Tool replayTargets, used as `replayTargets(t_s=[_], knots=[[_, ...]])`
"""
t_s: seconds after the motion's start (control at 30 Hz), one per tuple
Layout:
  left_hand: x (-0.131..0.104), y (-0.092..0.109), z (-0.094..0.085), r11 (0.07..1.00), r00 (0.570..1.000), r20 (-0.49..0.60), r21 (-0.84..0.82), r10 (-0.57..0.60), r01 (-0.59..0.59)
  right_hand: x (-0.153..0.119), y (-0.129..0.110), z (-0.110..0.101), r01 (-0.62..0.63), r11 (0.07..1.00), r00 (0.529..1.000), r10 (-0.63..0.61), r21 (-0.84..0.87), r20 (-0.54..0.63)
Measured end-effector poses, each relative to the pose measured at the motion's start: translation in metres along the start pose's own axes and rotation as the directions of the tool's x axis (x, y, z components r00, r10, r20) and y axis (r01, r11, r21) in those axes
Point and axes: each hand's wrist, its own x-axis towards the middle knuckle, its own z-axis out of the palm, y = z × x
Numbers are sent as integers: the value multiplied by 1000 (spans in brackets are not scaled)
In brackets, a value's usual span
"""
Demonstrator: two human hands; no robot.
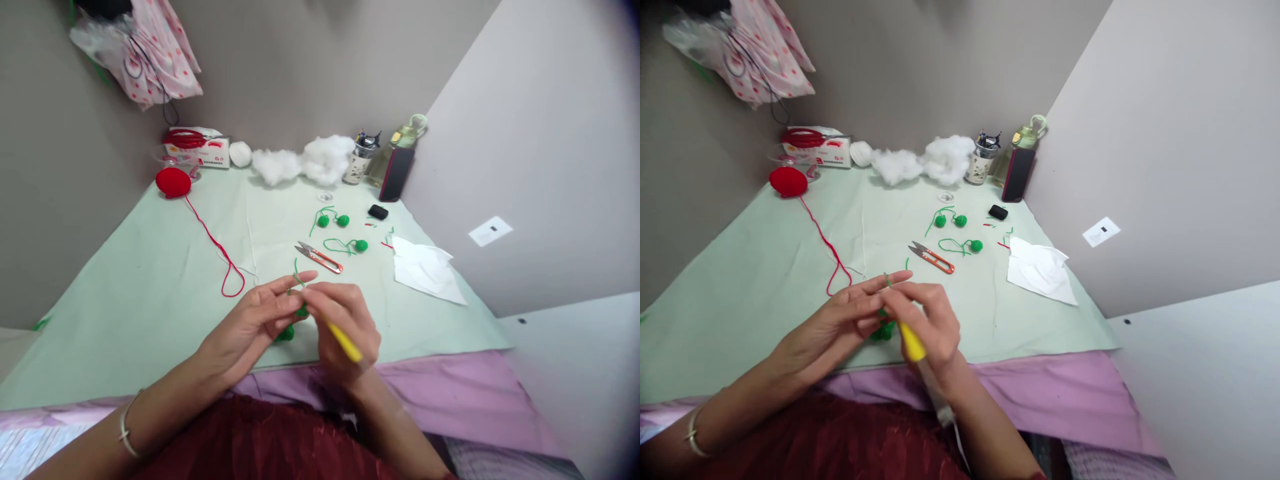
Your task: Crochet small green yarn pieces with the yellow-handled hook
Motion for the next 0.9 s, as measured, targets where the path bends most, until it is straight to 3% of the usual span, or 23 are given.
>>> replayTargets(t_s=[0.07, 0.17, 0.27, 0.33, 0.47, 0.57, 0.67, 0.77, 0.9], knots=[[1, 3, -1, 999, 1000, -21, -38, -7, 7, 5, 0, -2, -175, 968, 980, 189, 181, -61], [0, 5, -2, 997, 996, -36, 25, 80, -79, 11, -1, -3, -369, 827, 914, 406, 424, 4], [-3, 2, -1, 972, 985, -1, 158, 175, -173, 11, 0, -1, -418, 796, 903, 415, 437, 107], [-5, 0, -2, 950, 976, 10, 228, 216, -212, 10, 3, 0, -446, 785, 890, 438, 430, 125], [-7, -1, -4, 930, 971, 8, 287, 238, -231, 8, 8, 0, -497, 678, 849, 510, 541, 139], [-6, -1, -5, 914, 964, 11, 315, 267, -257, 9, 6, -3, -495, 678, 854, 497, 543, 157], [-6, -1, -5, 892, 956, 4, 359, 292, -274, 10, 1, -8, -447, 787, 891, 435, 426, 131], [-7, -1, -4, 863, 944, -19, 412, 330, -293, 10, -6, -12, -310, 912, 950, 288, 268, 117], [-8, -2, -2, 811, 923, -22, 485, 385, -327, 10, -9, -13, -118, 979, 986, 96, 164, 136]])
